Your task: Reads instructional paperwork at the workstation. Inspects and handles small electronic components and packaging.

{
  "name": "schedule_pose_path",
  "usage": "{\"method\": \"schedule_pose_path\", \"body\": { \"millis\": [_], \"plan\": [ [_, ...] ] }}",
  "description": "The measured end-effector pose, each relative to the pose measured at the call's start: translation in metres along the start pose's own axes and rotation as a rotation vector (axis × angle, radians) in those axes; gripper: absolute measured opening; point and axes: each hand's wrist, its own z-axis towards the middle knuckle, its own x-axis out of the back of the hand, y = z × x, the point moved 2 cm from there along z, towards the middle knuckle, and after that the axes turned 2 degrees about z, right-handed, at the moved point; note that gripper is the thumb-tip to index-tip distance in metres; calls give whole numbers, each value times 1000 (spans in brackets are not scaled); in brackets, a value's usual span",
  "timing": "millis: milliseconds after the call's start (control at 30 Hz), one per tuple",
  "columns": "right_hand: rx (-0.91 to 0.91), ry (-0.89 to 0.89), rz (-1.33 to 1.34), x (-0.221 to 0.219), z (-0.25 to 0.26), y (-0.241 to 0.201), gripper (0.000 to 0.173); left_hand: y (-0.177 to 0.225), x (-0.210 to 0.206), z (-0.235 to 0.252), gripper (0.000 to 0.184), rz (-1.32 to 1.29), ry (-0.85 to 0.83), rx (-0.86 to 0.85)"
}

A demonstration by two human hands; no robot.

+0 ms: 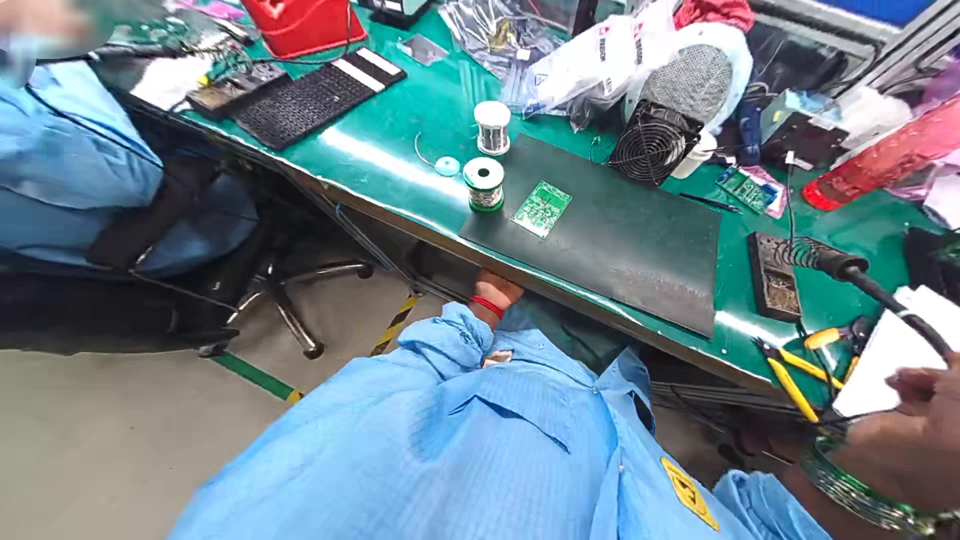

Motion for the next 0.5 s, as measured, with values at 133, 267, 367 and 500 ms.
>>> {"method": "schedule_pose_path", "body": {
  "millis": [133,267,367,500],
  "plan": [
    [-110,-403,53,-69,-1,7,25,18,19,-13,53,330,35,117],
    [-177,-646,57,-114,-2,19,26,58,59,-43,46,638,-69,202],
    [-173,-773,13,-143,4,25,29,90,75,-67,43,698,-76,93],
    [-149,-951,-241,-180,20,32,32,113,68,-89,40,816,-173,-77]
  ]
}}
